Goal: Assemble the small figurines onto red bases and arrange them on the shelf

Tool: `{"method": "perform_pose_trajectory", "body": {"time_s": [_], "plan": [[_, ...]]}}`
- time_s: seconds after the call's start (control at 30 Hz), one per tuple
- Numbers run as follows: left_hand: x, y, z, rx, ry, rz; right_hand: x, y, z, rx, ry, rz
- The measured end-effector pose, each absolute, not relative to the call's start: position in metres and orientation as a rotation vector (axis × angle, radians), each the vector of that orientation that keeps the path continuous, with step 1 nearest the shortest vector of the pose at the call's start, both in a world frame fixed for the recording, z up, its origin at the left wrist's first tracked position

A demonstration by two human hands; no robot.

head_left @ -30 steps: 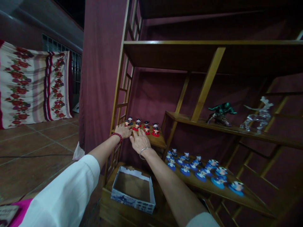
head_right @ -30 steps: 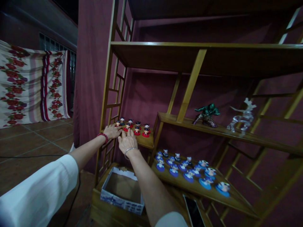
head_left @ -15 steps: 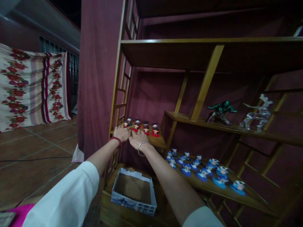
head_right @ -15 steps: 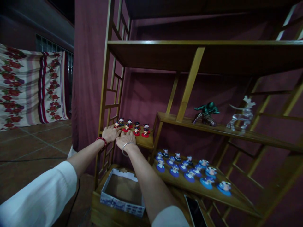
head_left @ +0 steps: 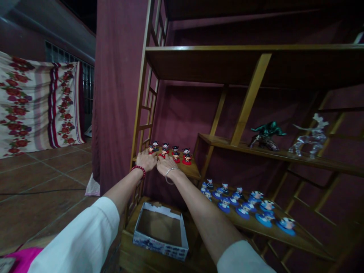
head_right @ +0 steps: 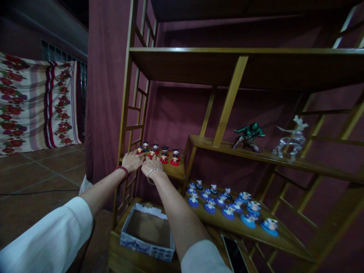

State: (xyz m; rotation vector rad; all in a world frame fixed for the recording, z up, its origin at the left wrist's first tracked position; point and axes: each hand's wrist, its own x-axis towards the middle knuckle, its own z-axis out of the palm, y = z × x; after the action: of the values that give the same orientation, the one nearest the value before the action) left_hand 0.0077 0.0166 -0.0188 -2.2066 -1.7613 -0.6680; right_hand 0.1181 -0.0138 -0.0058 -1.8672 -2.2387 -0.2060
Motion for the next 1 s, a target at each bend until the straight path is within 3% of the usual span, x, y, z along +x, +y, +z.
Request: {"method": "perform_pose_trajectory", "body": {"time_s": [0.37, 1.0], "plan": [[-0.005, -0.004, -0.034, -2.084, -1.444, -1.029, 0.115, -0.016, -0.005, -1.909, -2.171, -0.212], [-0.005, -0.008, -0.035, -2.072, -1.488, -0.916, 0.116, -0.019, -0.002, -1.881, -2.185, -0.187]]}}
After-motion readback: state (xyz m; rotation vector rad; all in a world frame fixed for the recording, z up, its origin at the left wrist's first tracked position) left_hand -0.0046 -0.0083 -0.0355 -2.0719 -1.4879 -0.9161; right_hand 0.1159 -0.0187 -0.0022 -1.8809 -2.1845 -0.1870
